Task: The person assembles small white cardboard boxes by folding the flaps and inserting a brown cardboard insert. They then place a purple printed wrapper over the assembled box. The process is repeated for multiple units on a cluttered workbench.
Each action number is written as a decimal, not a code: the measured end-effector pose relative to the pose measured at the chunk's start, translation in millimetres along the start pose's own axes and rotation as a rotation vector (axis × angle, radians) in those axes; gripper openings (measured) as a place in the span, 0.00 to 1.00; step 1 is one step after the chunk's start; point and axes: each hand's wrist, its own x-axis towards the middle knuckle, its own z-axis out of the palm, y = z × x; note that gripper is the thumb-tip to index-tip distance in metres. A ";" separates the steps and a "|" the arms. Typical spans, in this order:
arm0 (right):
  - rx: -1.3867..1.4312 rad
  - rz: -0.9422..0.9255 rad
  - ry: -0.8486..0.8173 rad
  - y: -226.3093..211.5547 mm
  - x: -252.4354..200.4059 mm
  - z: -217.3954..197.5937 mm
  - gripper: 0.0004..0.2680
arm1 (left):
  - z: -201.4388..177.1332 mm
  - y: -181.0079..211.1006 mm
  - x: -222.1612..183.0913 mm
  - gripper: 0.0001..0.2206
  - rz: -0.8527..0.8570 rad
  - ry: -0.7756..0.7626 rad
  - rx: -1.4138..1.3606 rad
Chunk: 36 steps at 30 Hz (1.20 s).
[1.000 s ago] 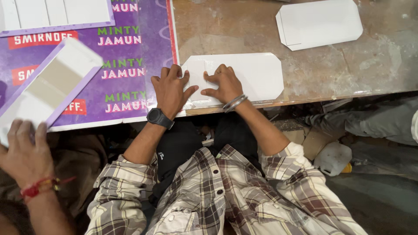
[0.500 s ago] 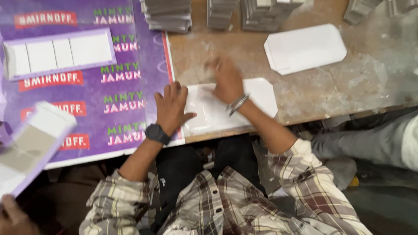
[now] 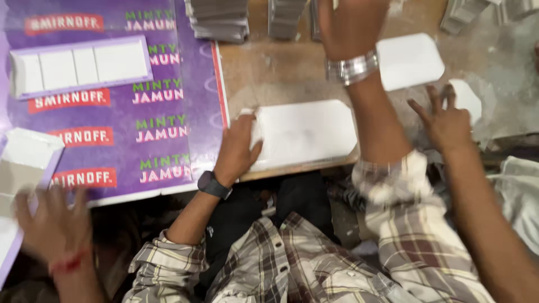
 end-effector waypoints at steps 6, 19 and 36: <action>0.486 0.323 -0.384 -146.7 -99.6 -74.4 0.13 | -26.9 24.6 -3.5 0.45 -0.097 0.051 -0.518; 0.572 0.982 -0.542 -140.3 -168.3 -28.1 0.23 | 23.6 -17.9 0.0 0.22 -0.711 -0.074 -0.622; 0.648 1.013 -0.662 -115.9 -179.1 -1.6 0.22 | 34.9 -26.7 5.3 0.17 -0.093 0.017 0.096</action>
